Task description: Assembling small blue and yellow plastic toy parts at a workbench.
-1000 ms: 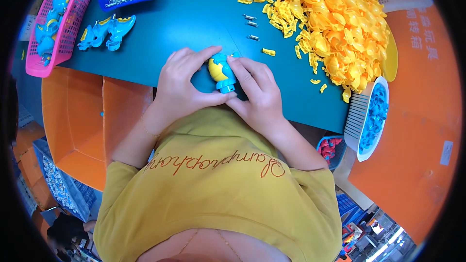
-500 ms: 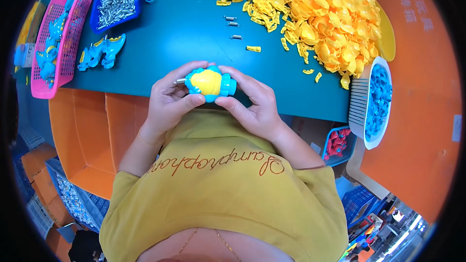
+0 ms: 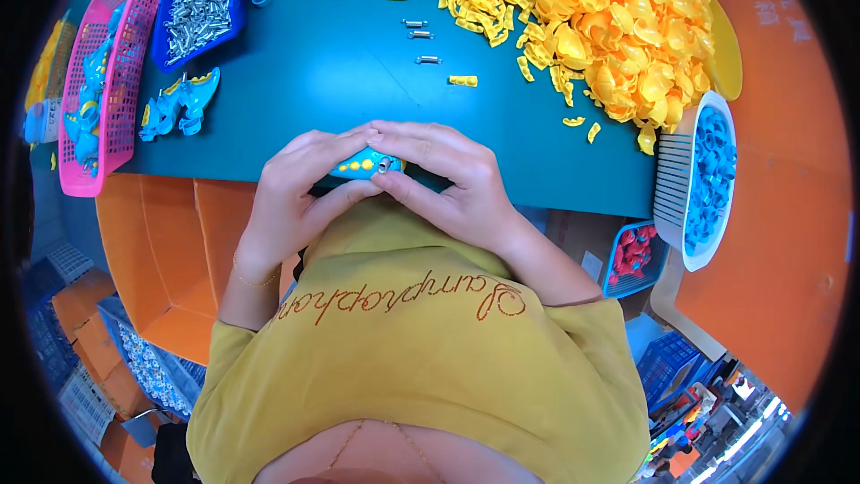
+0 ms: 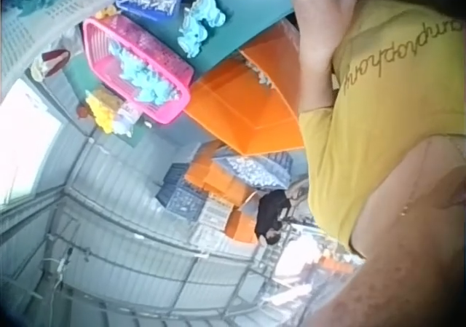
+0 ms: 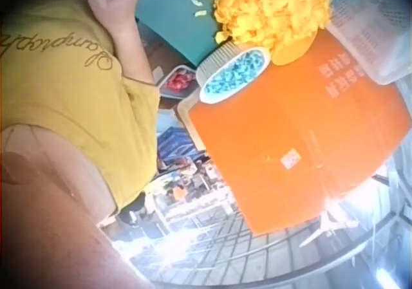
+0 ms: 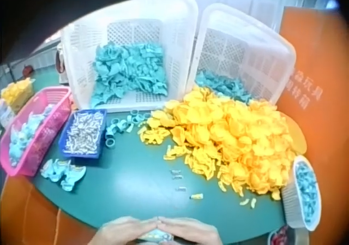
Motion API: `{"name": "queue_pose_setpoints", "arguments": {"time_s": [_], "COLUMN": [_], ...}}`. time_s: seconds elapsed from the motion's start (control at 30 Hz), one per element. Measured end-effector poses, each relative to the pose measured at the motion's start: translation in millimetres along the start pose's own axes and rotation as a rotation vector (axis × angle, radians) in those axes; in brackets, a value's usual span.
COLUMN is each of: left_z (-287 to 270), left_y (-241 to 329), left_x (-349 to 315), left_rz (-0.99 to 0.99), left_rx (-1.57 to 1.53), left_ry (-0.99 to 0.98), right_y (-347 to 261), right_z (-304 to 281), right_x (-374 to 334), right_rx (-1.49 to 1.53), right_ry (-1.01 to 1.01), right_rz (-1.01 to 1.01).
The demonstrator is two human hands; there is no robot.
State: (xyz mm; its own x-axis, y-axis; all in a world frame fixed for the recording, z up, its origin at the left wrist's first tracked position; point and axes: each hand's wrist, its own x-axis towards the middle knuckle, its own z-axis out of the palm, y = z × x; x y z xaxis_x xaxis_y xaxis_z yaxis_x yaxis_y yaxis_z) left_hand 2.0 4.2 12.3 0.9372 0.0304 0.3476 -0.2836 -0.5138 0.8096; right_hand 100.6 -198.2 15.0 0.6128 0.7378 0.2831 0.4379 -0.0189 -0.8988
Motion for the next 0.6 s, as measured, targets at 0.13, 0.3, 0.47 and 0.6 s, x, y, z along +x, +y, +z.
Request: {"name": "queue_pose_setpoints", "arguments": {"time_s": [0.13,0.3,0.47,0.6], "left_z": [6,4,0,11], "left_y": [-1,-2,5,24], "left_x": [-2,2,0,7], "left_rz": [0.009,0.125,0.122,0.073], "left_rx": [0.003,0.056,0.129,0.316], "left_ry": [0.049,0.068,0.057,0.074], "right_y": [2,2,2,-11], "right_z": [1,-1,0,2], "right_x": [1,-1,0,1], "right_rx": [0.054,0.087,0.073,-0.035], "right_ry": [0.028,0.052,0.068,0.009], "right_rz": [0.000,-0.006,-0.024,0.010]}}
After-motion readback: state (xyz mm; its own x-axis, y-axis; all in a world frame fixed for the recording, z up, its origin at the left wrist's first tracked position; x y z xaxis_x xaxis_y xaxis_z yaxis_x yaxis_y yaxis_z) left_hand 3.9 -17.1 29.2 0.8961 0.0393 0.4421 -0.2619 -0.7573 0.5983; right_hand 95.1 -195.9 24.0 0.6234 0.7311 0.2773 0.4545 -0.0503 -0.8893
